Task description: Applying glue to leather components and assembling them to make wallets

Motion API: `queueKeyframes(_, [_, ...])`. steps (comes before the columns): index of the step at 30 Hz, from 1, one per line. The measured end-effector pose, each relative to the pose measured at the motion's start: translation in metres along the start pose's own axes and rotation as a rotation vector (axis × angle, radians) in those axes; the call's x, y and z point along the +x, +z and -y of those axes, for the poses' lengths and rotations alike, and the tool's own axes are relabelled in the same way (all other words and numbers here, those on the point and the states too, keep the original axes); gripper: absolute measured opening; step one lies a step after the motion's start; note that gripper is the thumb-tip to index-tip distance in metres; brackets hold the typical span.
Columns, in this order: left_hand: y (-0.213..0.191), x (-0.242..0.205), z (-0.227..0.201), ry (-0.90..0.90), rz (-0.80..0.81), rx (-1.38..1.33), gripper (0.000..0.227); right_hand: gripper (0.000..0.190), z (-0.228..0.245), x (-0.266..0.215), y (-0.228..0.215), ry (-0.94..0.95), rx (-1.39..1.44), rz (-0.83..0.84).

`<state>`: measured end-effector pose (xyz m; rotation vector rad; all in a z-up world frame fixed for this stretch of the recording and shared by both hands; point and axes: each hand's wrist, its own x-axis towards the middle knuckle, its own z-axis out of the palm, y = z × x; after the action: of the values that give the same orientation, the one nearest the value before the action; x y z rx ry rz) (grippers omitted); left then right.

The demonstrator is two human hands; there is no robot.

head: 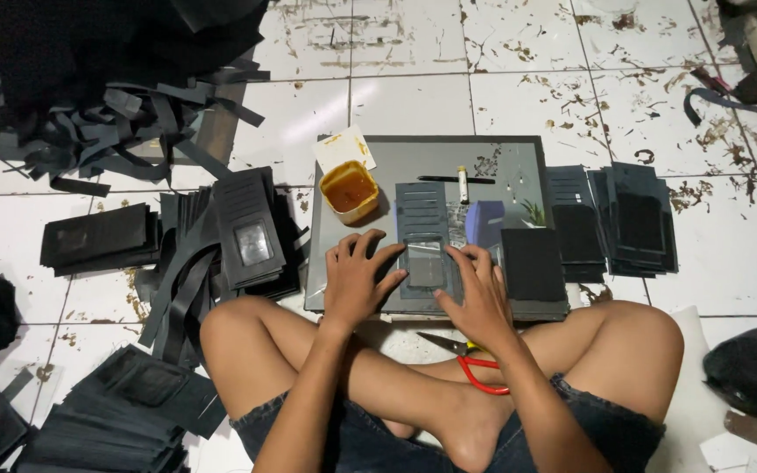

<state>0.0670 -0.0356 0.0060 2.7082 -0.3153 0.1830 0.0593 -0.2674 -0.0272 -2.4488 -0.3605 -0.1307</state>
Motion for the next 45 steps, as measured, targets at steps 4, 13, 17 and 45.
queueKeyframes(4, [0.005, 0.000, 0.004, 0.008, 0.002, -0.006, 0.040, 0.066, -0.003, -0.002, 0.002, -0.037, -0.012, -0.027])
queueKeyframes(13, [0.019, -0.001, 0.009, 0.122, -0.234, -0.018, 0.042, 0.064, -0.008, -0.002, 0.012, -0.111, -0.092, -0.129])
queueKeyframes(17, [0.019, 0.000, 0.009, 0.110, -0.217, -0.026, 0.045, 0.060, -0.009, -0.003, 0.013, -0.111, -0.092, -0.136])
queueKeyframes(45, [0.002, 0.016, 0.015, 0.074, 0.008, 0.005, 0.040, 0.051, -0.047, 0.125, -0.004, 0.389, -0.144, -0.219])
